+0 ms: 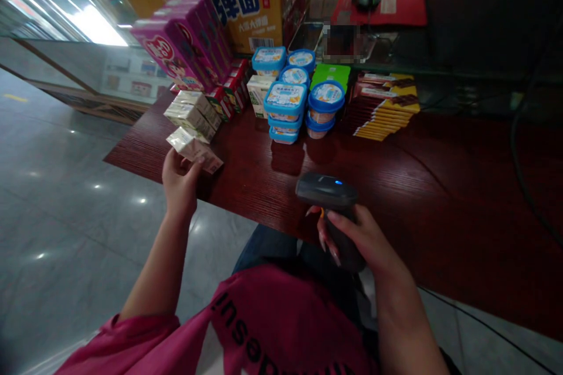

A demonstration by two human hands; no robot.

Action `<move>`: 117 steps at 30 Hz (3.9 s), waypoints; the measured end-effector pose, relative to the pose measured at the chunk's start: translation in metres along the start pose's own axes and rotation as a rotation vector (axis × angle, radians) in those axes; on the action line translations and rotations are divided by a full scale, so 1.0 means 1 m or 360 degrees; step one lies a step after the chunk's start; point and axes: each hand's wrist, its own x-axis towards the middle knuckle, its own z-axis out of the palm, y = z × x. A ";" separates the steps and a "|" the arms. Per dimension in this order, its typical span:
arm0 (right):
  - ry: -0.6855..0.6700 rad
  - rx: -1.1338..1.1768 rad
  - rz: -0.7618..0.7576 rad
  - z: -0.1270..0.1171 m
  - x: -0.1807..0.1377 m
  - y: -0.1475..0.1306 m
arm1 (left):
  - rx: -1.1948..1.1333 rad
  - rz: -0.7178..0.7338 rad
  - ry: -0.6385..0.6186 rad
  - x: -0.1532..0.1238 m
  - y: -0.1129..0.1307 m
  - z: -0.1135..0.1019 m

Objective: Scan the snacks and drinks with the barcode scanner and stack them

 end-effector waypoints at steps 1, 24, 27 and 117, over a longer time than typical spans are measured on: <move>-0.0019 0.0000 -0.0003 0.000 0.001 0.000 | -0.0121 -0.0070 -0.0073 -0.009 0.006 0.004; -0.0163 0.0143 -0.0215 -0.004 0.007 0.005 | -0.1331 -0.1160 -0.0662 -0.070 0.038 0.108; -0.0171 0.0133 -0.0192 -0.004 0.008 0.005 | -0.1327 -0.1121 -0.0744 -0.070 0.040 0.105; 0.0180 0.0061 0.0036 0.004 0.004 -0.001 | 0.0232 0.0039 0.0375 0.088 -0.049 0.019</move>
